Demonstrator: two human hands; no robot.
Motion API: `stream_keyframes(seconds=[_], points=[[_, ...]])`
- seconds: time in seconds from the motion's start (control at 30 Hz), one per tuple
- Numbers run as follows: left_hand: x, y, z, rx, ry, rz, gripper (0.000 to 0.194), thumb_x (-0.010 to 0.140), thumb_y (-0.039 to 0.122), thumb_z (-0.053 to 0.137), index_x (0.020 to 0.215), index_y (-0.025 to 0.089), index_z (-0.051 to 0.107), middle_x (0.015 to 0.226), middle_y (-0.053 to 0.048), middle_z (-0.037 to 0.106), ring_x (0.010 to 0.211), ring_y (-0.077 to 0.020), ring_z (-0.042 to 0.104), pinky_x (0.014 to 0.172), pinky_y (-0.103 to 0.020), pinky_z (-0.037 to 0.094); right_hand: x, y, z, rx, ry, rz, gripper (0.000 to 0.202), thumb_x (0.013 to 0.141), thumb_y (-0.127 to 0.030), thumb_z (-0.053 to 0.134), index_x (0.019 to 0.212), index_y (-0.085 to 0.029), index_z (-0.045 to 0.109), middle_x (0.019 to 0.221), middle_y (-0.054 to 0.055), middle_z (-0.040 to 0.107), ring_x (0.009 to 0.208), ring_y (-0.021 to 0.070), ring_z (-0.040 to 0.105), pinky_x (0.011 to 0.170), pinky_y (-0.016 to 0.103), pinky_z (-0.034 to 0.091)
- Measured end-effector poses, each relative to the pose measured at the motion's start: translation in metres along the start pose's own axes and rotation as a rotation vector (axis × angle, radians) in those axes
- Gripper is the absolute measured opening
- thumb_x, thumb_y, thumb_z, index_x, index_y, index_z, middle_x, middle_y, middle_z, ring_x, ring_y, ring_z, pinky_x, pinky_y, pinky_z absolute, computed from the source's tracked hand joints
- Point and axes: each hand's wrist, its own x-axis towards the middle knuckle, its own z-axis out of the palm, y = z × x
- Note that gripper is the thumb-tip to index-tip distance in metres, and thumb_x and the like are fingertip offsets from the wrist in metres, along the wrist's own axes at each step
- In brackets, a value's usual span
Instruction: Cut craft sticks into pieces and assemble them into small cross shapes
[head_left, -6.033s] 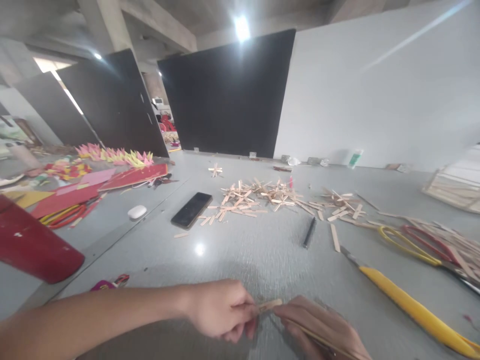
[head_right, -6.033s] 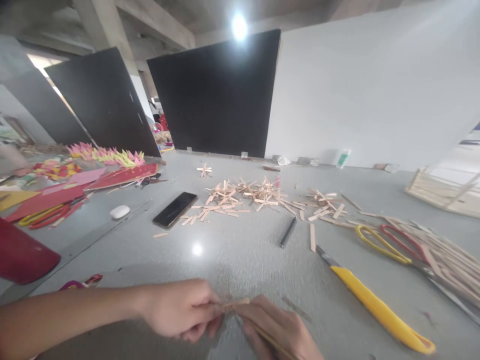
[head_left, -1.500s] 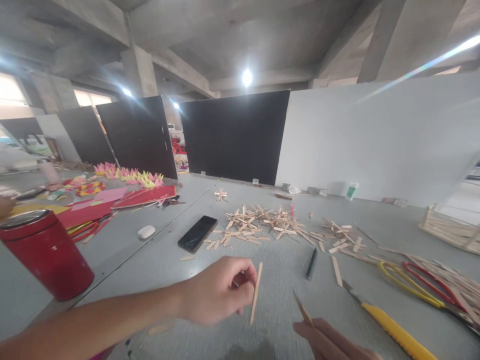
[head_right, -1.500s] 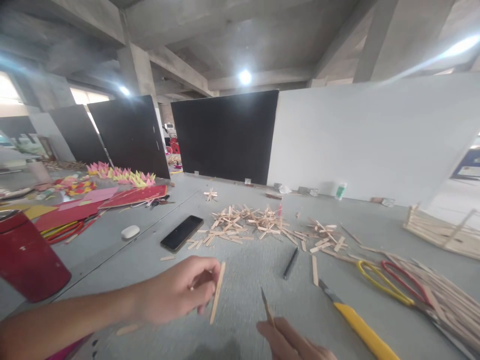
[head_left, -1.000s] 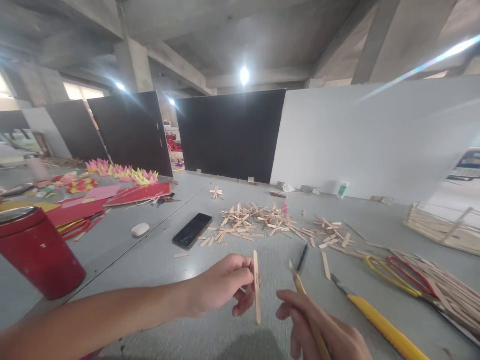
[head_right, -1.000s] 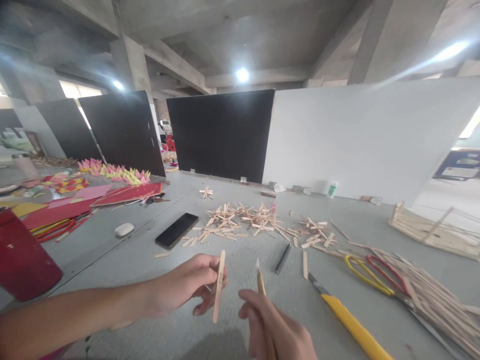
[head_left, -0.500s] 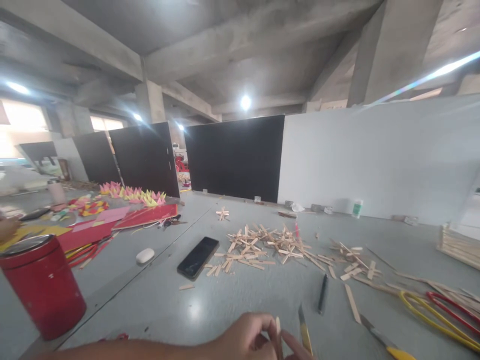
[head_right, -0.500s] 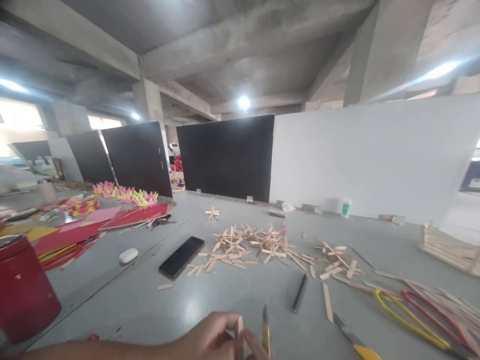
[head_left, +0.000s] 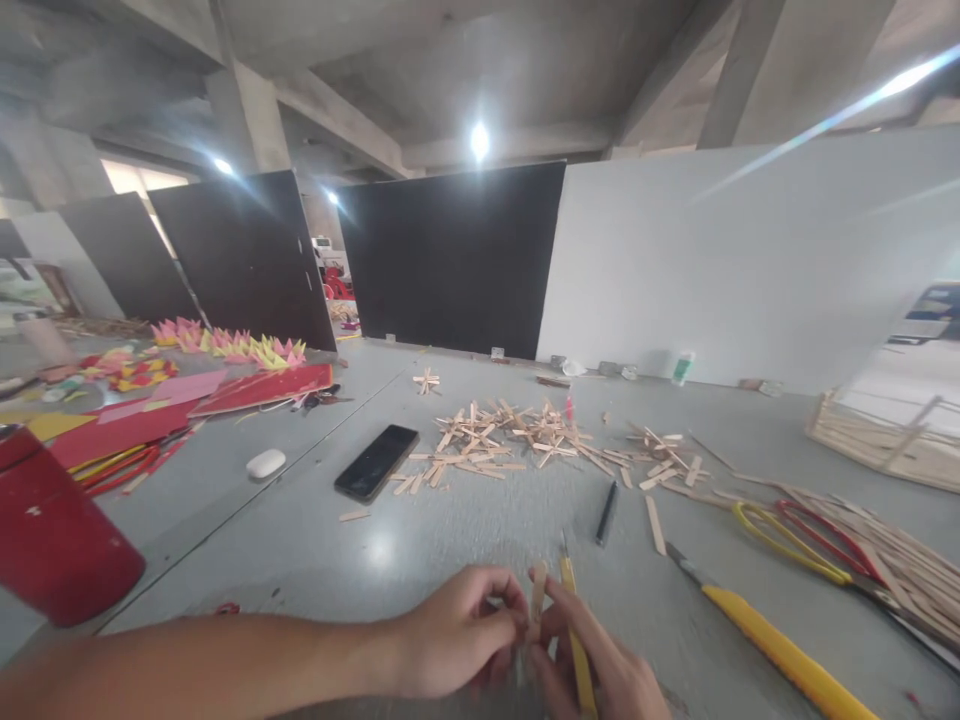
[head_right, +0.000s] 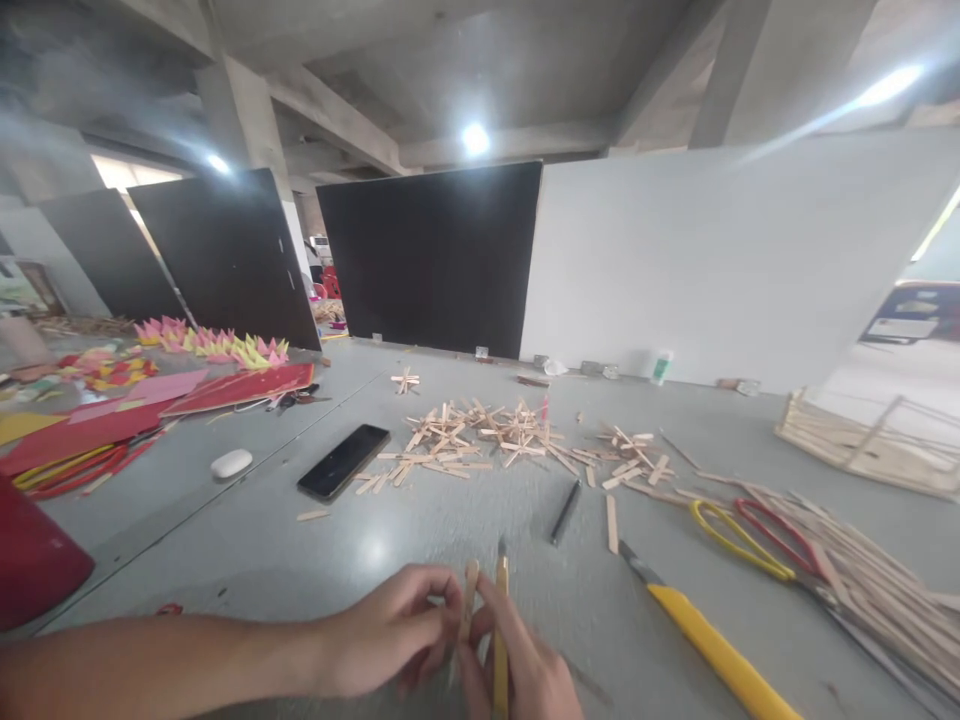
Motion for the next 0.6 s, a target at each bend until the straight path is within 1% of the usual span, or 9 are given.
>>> stream_keyframes(seconds=[0.17,0.23,0.33,0.4,0.5,0.6], points=[[-0.002,0.005,0.000,0.005,-0.003,0.001,0.017,0.087,0.037,0.057,0.088,0.021,0.054,0.049,0.009,0.049,0.037,-0.0094,0.039,0.037,-0.019,0.034,0.001,0.001,0.001,-0.029,-0.034,0.017,0.048,0.107,-0.054,0.039,0.135,-0.019,0.055,0.074,0.001,0.069,0.045,0.0100,0.061,0.055,0.017,0.056],[-0.002,0.006,-0.001,0.005,0.002,-0.002,0.020,0.087,0.040,0.057,0.088,0.020,0.056,0.049,0.009,0.050,0.036,-0.0091,0.040,0.037,-0.019,0.035,-0.002,0.002,0.001,-0.038,-0.044,0.025,0.047,0.107,-0.052,0.041,0.136,-0.018,0.054,0.073,0.001,0.067,0.047,0.0098,0.061,0.059,0.017,0.057],[-0.002,0.006,-0.001,0.000,0.029,-0.002,0.025,0.088,0.044,0.058,0.090,0.019,0.058,0.049,0.009,0.051,0.035,-0.0085,0.040,0.035,-0.019,0.034,-0.004,0.005,-0.001,-0.023,-0.080,0.050,0.044,0.107,-0.042,0.042,0.141,-0.016,0.053,0.077,0.001,0.067,0.052,0.0093,0.064,0.065,0.017,0.058],[-0.003,0.006,-0.001,0.001,0.051,0.004,0.028,0.089,0.046,0.059,0.091,0.018,0.060,0.049,0.009,0.051,0.034,-0.0078,0.038,0.034,-0.018,0.033,-0.004,0.006,-0.006,0.004,-0.117,0.083,0.047,0.106,-0.033,0.042,0.149,-0.014,0.049,0.079,0.003,0.069,0.057,0.0102,0.067,0.066,0.018,0.058],[-0.004,0.005,0.000,0.001,0.065,0.006,0.030,0.089,0.045,0.061,0.096,0.016,0.063,0.048,0.009,0.052,0.032,-0.0071,0.037,0.033,-0.018,0.030,0.000,0.005,-0.015,0.063,-0.216,0.131,0.058,0.102,-0.024,0.044,0.159,-0.013,0.039,0.084,0.005,0.073,0.069,0.0133,0.072,0.070,0.021,0.059],[-0.002,0.002,0.000,-0.008,0.067,0.001,0.035,0.088,0.048,0.064,0.101,0.015,0.064,0.047,0.009,0.054,0.032,-0.0068,0.038,0.033,-0.018,0.030,0.006,0.004,-0.020,0.102,-0.314,0.158,0.064,0.096,-0.016,0.045,0.159,-0.013,0.039,0.086,0.004,0.075,0.072,0.0127,0.074,0.074,0.020,0.058]])
